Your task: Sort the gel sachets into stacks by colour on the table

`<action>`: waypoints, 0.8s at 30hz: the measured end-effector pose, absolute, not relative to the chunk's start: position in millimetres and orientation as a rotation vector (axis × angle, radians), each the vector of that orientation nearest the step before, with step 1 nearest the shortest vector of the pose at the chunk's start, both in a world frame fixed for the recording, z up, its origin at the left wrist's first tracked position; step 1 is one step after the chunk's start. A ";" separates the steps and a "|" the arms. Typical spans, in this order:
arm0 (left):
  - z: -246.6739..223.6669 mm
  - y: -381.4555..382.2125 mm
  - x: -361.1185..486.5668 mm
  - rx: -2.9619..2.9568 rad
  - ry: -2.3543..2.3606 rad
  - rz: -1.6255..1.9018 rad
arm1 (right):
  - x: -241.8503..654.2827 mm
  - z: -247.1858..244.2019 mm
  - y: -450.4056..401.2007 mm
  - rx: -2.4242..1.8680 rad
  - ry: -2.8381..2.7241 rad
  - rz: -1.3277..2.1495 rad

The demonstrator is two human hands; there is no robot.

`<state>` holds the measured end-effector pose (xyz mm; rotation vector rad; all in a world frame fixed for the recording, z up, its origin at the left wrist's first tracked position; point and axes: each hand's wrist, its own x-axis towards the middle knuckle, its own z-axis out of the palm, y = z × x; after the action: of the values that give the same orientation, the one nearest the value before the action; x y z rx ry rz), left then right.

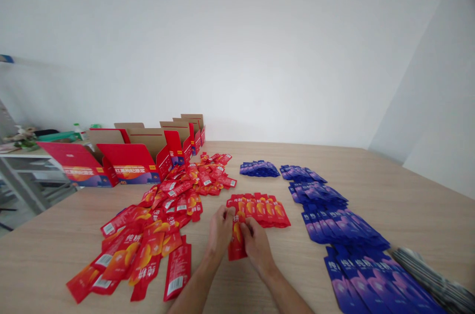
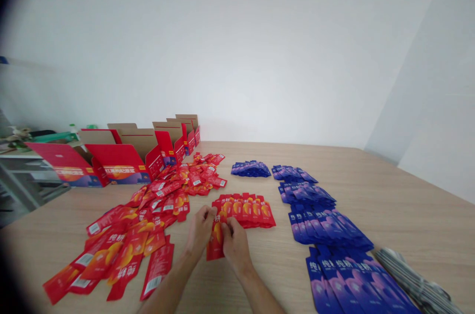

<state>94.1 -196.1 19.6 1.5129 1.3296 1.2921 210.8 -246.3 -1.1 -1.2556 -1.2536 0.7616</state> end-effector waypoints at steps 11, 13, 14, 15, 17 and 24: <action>-0.4 -212.4 105.7 1.666 1.241 1.174 | 220.4 2.3 -244.6 -1.303 -1.210 0.753; 1.0 -215.1 107.4 1.711 1.257 1.154 | 220.0 -0.3 -244.4 -1.330 -1.227 0.705; 1.8 -215.4 107.8 1.732 1.263 1.147 | 220.1 -1.4 -244.5 -1.339 -1.233 0.680; 2.5 -215.4 108.1 1.745 1.275 1.143 | 220.4 -2.3 -244.8 -1.348 -1.238 0.659; 3.7 -214.9 108.3 1.751 1.311 1.139 | 221.5 -2.6 -245.1 -1.361 -1.238 0.628; 6.5 -216.7 109.6 1.777 1.268 1.142 | 227.3 5.5 -243.3 -1.312 -1.231 0.747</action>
<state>109.6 -216.7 6.5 1.7766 1.2679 1.1418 227.3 -243.3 5.5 -1.3117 -1.2308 0.7469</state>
